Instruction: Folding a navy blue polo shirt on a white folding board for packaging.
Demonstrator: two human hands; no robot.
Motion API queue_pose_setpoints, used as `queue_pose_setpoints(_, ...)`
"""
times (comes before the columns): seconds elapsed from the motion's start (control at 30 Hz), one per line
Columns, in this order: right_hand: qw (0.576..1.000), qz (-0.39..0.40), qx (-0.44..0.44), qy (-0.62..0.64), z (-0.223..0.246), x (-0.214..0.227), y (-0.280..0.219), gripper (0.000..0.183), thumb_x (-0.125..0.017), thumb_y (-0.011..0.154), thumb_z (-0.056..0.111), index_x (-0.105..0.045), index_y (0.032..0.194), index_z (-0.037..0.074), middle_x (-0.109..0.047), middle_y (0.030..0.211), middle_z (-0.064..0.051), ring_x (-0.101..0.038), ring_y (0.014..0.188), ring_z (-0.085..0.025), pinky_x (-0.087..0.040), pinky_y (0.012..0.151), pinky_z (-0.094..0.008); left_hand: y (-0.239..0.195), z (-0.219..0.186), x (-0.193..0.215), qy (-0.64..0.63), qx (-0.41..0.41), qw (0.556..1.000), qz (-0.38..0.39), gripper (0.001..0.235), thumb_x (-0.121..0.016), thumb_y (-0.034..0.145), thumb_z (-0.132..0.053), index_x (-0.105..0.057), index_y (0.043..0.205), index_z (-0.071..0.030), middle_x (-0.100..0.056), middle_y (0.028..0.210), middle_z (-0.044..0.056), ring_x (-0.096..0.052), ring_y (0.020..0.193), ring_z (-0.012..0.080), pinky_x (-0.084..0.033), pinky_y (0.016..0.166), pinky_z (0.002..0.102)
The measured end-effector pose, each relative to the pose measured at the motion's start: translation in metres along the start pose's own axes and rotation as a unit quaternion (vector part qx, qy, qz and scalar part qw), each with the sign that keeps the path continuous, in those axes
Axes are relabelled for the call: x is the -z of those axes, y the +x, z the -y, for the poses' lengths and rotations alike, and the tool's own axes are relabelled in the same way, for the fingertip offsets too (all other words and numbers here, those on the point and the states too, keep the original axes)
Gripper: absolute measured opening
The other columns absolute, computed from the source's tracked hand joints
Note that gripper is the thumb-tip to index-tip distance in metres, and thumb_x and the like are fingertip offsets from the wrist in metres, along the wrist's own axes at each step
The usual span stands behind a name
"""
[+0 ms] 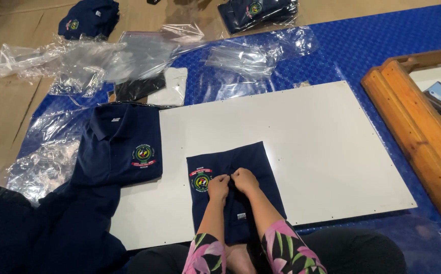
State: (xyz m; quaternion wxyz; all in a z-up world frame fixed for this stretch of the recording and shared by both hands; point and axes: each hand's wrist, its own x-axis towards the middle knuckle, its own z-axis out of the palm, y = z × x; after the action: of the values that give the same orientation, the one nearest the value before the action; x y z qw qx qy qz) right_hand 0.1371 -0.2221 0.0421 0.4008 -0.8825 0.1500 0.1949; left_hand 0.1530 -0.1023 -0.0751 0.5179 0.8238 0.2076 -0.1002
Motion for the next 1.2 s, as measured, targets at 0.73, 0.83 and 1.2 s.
queue_pose_setpoints(0.73, 0.997, -0.039, 0.056, 0.035, -0.018, -0.003, 0.006, 0.028, -0.064, 0.096, 0.032, -0.079, 0.11, 0.014, -0.077, 0.115, -0.012, -0.068, 0.116, -0.034, -0.055, 0.097, -0.046, -0.004, -0.011, 0.002, 0.082, 0.035, 0.996, 0.015, 0.027, -0.072, 0.089, -0.033, -0.08, 0.113, -0.024, -0.077, 0.112, 0.006, -0.072, 0.112, 0.0297, -0.058, 0.094, 0.043)
queue_pose_setpoints(0.83, 0.999, -0.048, 0.018, 0.008, -0.022, -0.012, 0.013, 0.029, -0.061, 0.097, 0.032, -0.076, 0.12, 0.023, -0.076, 0.119, -0.007, -0.068, 0.118, -0.032, -0.056, 0.097, -0.046, -0.017, -0.024, 0.012, 0.083, 0.05, 0.995, 0.02, 0.024, -0.073, 0.087, -0.035, -0.081, 0.109, -0.028, -0.077, 0.107, 0.0, -0.074, 0.106, 0.0264, -0.059, 0.091, 0.042)
queue_pose_setpoints(1.2, 0.991, -0.103, -0.079, -0.012, -0.001, -0.023, 0.002, 0.032, -0.068, 0.092, 0.041, -0.071, 0.121, 0.03, -0.077, 0.117, 0.002, -0.07, 0.117, -0.028, -0.054, 0.098, -0.05, -0.045, -0.057, 0.032, 0.164, 0.037, 0.986, 0.016, 0.024, -0.061, 0.094, -0.038, -0.079, 0.106, -0.03, -0.078, 0.107, 0.002, -0.071, 0.115, 0.0285, -0.058, 0.096, 0.043)
